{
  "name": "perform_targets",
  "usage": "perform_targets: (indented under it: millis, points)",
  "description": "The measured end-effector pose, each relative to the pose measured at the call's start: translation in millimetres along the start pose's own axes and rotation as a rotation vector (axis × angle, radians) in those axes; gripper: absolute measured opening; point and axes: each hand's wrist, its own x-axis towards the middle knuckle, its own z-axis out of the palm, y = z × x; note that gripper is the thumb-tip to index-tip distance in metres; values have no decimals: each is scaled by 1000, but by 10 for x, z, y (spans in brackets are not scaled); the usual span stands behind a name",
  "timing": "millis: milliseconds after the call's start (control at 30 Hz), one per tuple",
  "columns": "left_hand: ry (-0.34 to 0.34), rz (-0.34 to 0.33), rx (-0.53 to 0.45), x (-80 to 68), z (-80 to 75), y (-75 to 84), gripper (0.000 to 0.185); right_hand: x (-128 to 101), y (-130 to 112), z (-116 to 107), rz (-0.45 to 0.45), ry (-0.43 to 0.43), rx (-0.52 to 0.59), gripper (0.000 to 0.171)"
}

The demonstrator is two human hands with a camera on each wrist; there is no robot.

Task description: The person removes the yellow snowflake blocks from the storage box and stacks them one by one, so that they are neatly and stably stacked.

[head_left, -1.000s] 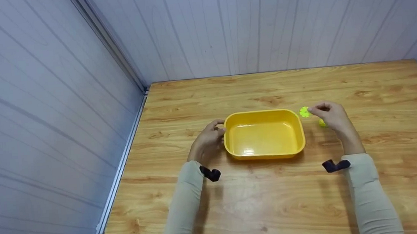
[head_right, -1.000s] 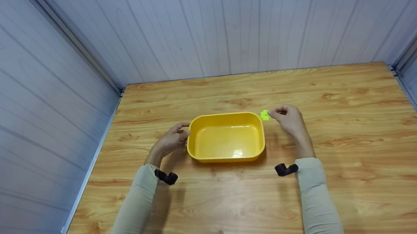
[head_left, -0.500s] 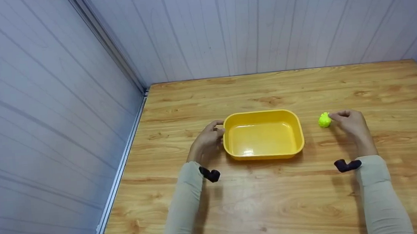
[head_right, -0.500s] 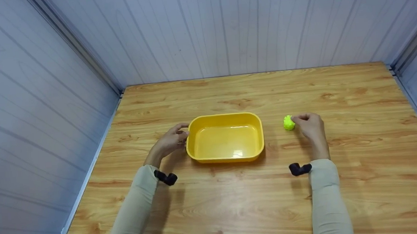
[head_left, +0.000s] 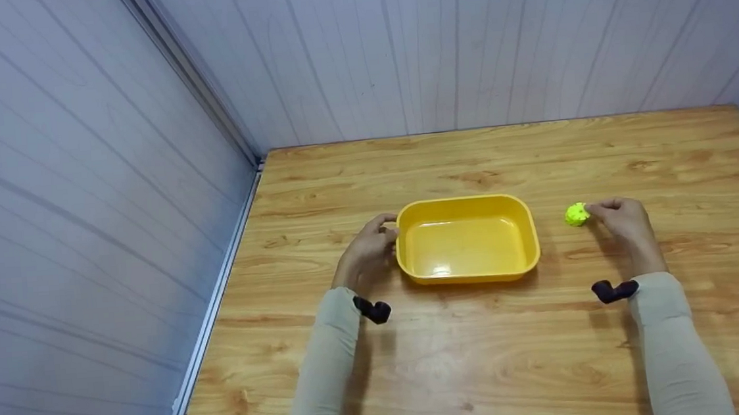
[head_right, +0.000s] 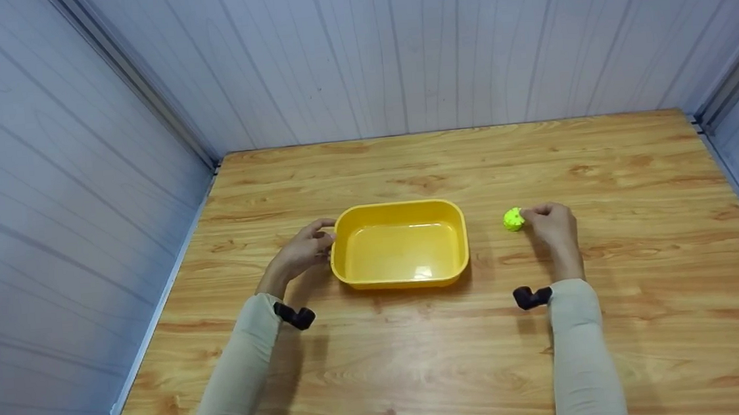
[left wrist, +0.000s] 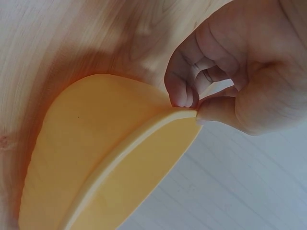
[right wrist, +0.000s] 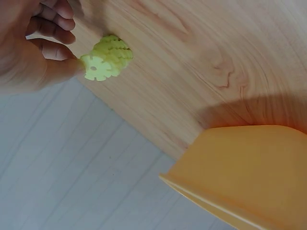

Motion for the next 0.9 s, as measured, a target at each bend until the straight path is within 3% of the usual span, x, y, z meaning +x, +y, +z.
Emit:
perform_targets:
  millis: [567,800,900]
  points:
    - [15,-5,8,9,-5,1,28,22,-12,50,-9,12,-54,53]
    - [5,23,-48,13,9,-19,26,30,-9,59,-19,45,-61,49]
    - [0,46,-15,14,9,-30,26,21,-8,48,-29,54,-64,51]
